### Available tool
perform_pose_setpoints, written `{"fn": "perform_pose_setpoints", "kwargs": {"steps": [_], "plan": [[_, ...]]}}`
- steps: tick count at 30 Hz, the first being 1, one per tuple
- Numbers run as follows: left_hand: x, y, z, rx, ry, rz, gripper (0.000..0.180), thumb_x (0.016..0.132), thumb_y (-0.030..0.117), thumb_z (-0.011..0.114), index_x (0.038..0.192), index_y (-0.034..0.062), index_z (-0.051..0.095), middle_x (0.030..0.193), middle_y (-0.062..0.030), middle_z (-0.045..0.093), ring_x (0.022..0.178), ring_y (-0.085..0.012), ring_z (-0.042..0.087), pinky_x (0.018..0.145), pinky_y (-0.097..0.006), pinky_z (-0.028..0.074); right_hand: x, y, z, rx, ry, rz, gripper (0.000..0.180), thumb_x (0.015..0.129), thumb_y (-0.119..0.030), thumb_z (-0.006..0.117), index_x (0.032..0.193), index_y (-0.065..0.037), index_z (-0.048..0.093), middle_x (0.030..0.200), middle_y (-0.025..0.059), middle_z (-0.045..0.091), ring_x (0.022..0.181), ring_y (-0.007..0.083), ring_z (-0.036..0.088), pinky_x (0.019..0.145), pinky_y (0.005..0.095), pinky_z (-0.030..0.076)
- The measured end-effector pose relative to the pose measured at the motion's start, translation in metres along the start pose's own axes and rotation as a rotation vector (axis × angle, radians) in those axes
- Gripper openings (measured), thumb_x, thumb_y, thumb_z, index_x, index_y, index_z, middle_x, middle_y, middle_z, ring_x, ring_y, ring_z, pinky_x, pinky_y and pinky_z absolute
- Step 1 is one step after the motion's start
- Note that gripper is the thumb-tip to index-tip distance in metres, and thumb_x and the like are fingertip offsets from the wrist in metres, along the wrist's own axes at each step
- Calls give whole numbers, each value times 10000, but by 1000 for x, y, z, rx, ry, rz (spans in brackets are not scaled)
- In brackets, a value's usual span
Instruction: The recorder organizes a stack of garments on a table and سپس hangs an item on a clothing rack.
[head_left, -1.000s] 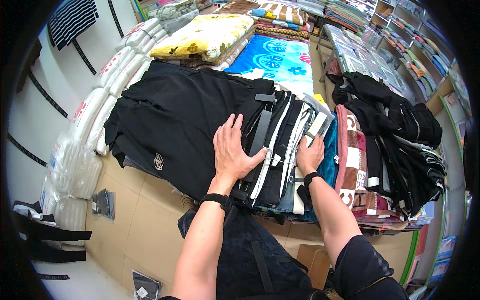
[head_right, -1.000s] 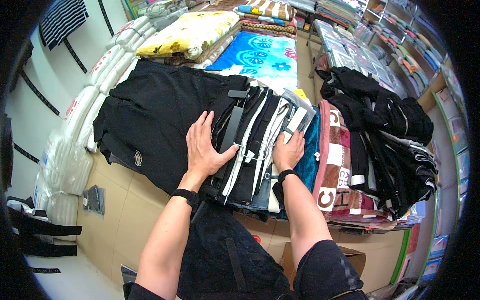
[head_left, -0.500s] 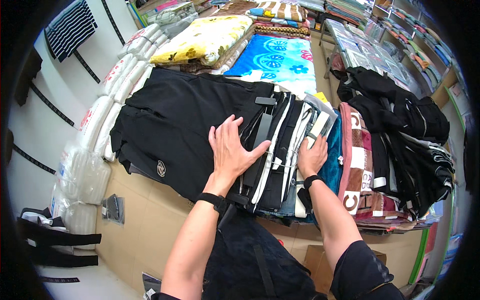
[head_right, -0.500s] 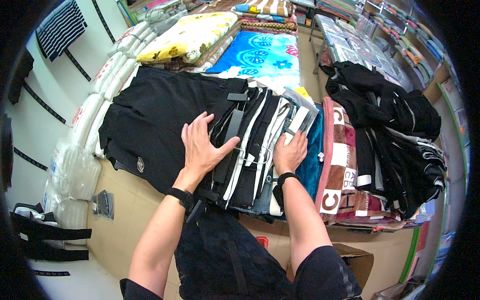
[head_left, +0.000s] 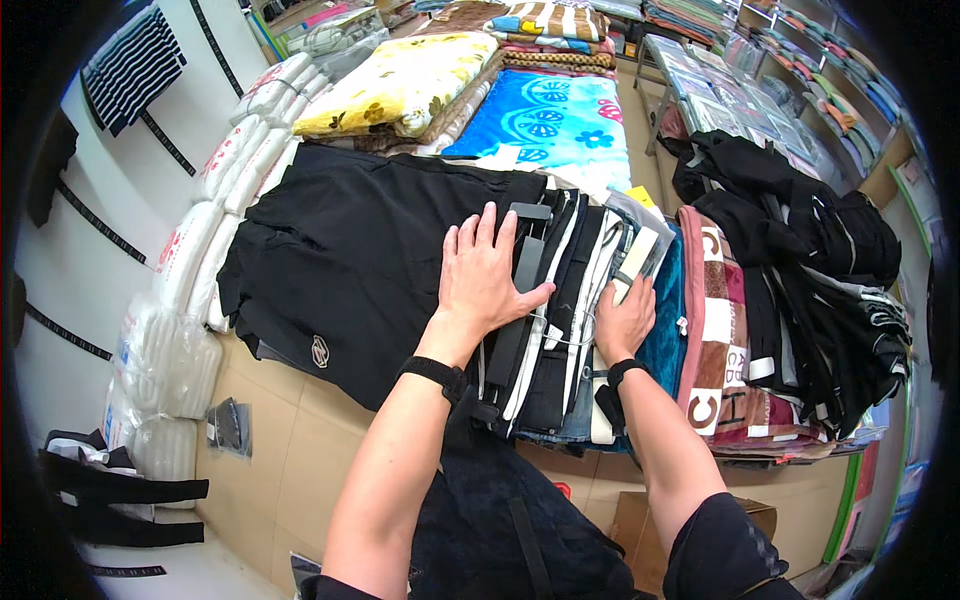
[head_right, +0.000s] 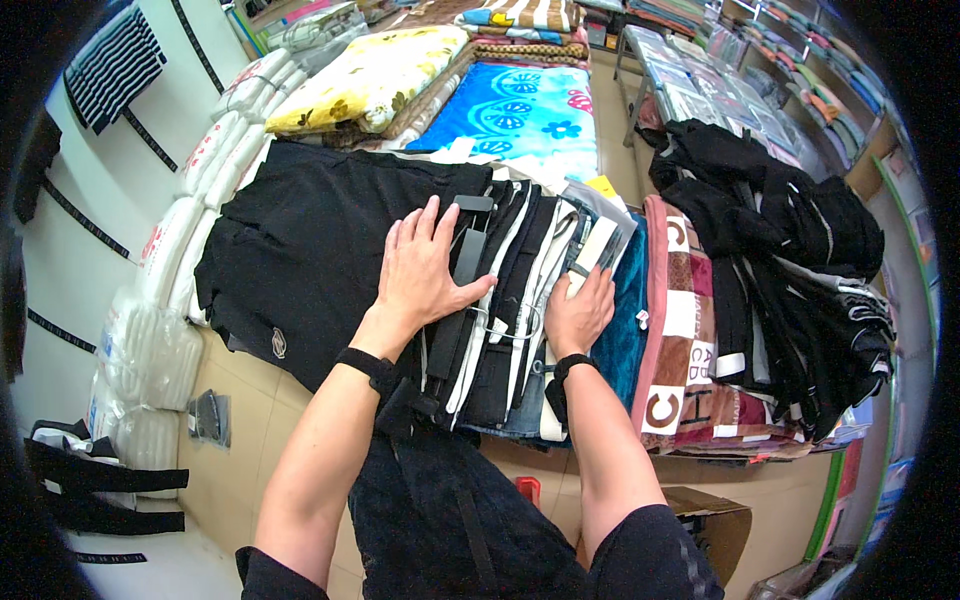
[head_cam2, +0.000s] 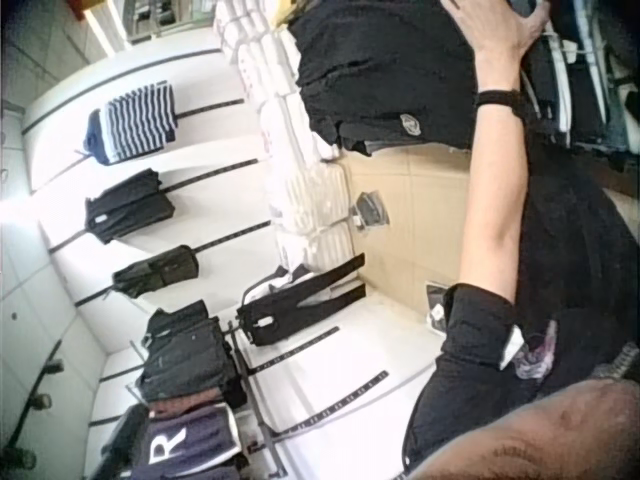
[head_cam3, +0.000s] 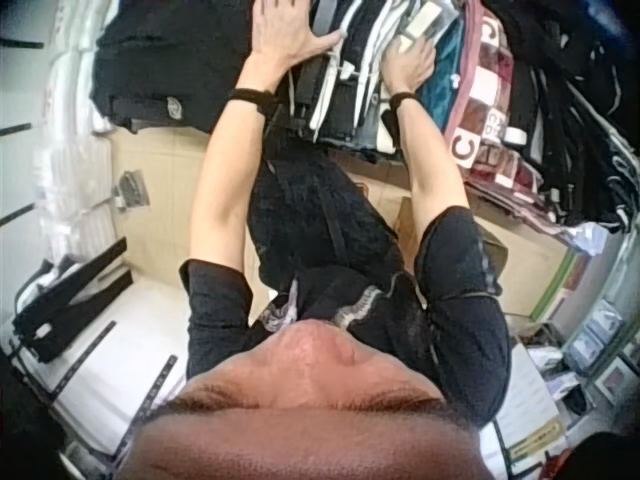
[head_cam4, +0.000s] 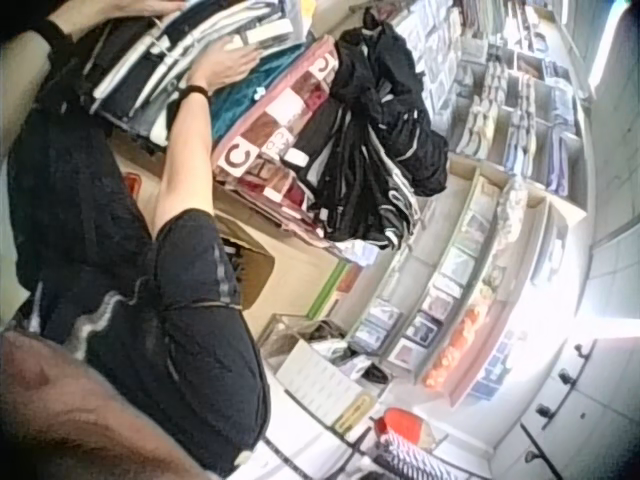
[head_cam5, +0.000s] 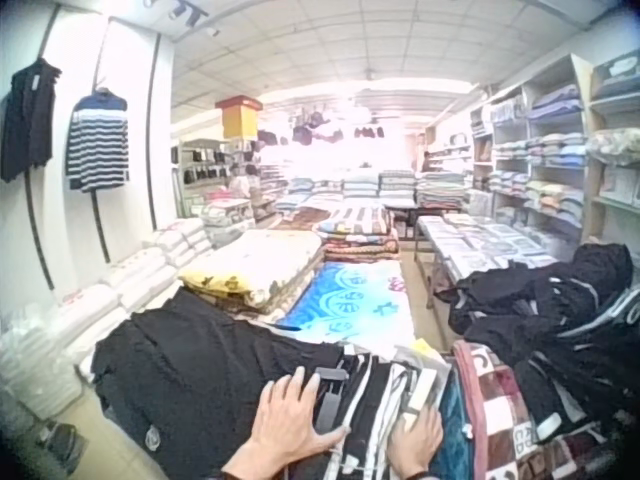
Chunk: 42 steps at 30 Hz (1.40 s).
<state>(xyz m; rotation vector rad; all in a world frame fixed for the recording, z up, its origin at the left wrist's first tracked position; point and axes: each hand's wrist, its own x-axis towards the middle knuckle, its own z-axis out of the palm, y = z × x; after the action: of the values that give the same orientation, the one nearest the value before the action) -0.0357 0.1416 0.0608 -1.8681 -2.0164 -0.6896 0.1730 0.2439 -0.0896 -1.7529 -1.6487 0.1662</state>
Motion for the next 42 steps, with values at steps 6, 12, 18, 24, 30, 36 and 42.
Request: {"fn": "perform_pose_setpoints", "kwargs": {"steps": [6, 12, 18, 24, 30, 36, 42], "plan": [[-9, -7, 4, -118, 59, 118, 739, 846, 423, 764, 1443, 25, 588, 1515, -218, 564, 1420, -429, 502, 1208, -531, 390, 1, 1, 0, 4, -5, -10, 672, 1012, -412, 608, 1528, 9, 514, 1629, 238, 469, 1528, 409, 393, 1265, 500, 272], [-16, -24, -3, -196, 23, 240, 708, 860, 407, 758, 1428, 17, 594, 1529, -209, 552, 1449, -424, 483, 1235, -529, 375, 1, 0, -2, 7, -20, -9, 670, 1016, -407, 606, 1526, 17, 514, 1631, 244, 466, 1531, 408, 391, 1266, 503, 270], [-15, -31, -6, -197, 5, 279, 782, 844, 490, 765, 1453, 36, 580, 1538, -206, 544, 1448, -417, 484, 1224, -530, 385, 2, 0, -1, 9, -13, -20, 672, 1014, -408, 612, 1524, 19, 516, 1630, 243, 468, 1527, 408, 398, 1261, 504, 281], [-22, -27, -9, -182, 26, 280, 781, 840, 550, 762, 1440, 73, 614, 1532, -175, 564, 1432, -397, 509, 1211, -540, 388, 1, 2, 0, 0, -11, -22, 671, 1014, -413, 613, 1523, 14, 521, 1630, 242, 468, 1523, 409, 402, 1259, 501, 285], [-32, -29, -3, -201, 64, 247, 718, 836, 477, 767, 1425, 89, 635, 1538, -149, 575, 1413, -378, 533, 1203, -534, 394, 2, 3, -1, 24, -28, -20, 679, 1014, -415, 617, 1528, 17, 512, 1631, 242, 467, 1527, 405, 397, 1261, 502, 281], [-29, -24, -6, -197, 56, 268, 694, 846, 471, 747, 1450, 147, 642, 1542, -144, 576, 1410, -374, 533, 1205, -536, 388, 2, 3, -2, 9, -25, -18, 678, 1015, -413, 623, 1525, 18, 510, 1627, 247, 469, 1528, 409, 395, 1262, 503, 279], [-28, -27, -7, -183, 39, 279, 653, 854, 455, 737, 1443, 184, 665, 1540, -129, 585, 1413, -364, 531, 1208, -535, 383, 2, 2, -3, 14, -25, -17, 679, 1012, -410, 625, 1522, 24, 510, 1619, 258, 473, 1521, 422, 402, 1259, 510, 282]]}}
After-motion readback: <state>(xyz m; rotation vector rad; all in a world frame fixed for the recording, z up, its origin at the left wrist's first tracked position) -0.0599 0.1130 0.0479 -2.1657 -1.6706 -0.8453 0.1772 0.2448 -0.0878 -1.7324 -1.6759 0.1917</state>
